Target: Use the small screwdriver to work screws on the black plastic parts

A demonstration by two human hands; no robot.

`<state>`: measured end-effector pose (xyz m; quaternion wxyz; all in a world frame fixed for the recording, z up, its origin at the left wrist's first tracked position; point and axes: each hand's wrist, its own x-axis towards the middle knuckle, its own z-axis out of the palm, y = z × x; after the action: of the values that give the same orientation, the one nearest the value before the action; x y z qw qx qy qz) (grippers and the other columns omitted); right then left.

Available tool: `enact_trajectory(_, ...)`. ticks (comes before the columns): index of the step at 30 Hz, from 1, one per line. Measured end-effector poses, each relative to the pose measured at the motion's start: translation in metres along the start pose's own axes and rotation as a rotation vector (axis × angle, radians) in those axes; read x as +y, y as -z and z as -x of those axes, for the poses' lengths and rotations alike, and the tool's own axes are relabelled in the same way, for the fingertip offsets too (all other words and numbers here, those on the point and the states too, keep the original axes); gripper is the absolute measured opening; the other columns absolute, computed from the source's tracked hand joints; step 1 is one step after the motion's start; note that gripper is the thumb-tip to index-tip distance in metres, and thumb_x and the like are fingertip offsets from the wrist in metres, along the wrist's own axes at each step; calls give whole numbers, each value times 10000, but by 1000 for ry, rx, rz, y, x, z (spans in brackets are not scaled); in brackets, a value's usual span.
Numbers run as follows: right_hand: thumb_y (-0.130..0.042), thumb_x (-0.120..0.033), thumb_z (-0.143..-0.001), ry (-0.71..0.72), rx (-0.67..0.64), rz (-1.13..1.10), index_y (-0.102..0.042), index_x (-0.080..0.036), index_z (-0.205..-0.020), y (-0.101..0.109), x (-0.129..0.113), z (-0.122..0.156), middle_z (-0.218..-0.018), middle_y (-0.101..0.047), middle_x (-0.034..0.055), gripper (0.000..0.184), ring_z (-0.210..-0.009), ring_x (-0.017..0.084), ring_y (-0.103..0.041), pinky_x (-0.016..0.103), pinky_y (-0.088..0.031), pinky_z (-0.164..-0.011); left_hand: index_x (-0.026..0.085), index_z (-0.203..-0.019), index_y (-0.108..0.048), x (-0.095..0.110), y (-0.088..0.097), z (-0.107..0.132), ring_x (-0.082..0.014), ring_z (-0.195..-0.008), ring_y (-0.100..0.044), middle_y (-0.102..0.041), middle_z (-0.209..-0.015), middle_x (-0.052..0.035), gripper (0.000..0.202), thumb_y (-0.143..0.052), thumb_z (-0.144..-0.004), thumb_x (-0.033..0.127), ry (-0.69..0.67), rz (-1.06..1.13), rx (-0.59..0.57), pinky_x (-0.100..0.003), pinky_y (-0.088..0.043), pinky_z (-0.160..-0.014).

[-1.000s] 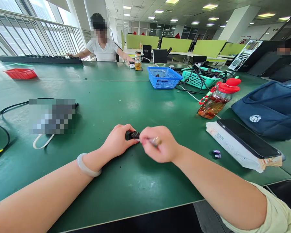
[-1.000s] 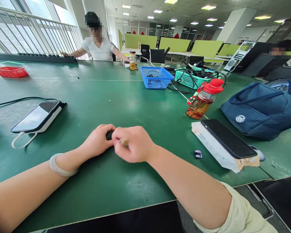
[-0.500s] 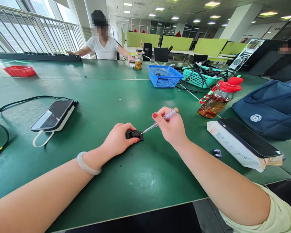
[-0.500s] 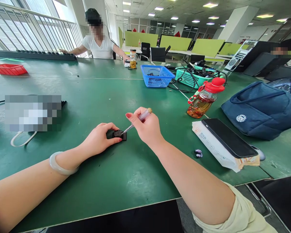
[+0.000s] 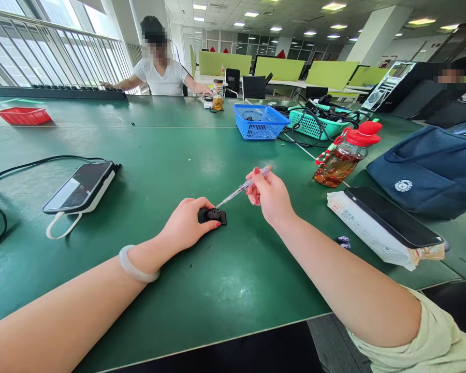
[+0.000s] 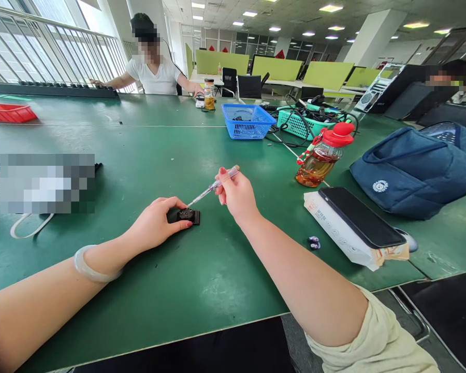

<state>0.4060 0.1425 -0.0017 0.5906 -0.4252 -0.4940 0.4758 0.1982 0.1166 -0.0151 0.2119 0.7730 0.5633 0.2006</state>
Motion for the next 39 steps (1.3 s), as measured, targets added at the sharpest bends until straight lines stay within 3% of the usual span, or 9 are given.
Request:
enact_trajectory(12,-597,-715,-781,97,30,172,-528,-221,-770,-3,4,5,-523,-510,-63,499,-441,79,-442,218,-352,-426,259,-985,-641,-1,-1,-1,-281,-1092,-560,-697,-1054,-24,291,-708,-763,436,-7,1,2,-399,-492,-897)
enact_trajectory(39,-628,-686,-779,77,39,117,-502,-228,-780,-7,3,6,-498,-500,-78,475,-402,70,-415,206,-352,-393,260,-965,-645,-2,-1,-1,-290,-1082,-571,-696,-1039,-32,294,-695,-752,456,-17,10,13,-408,-500,-889)
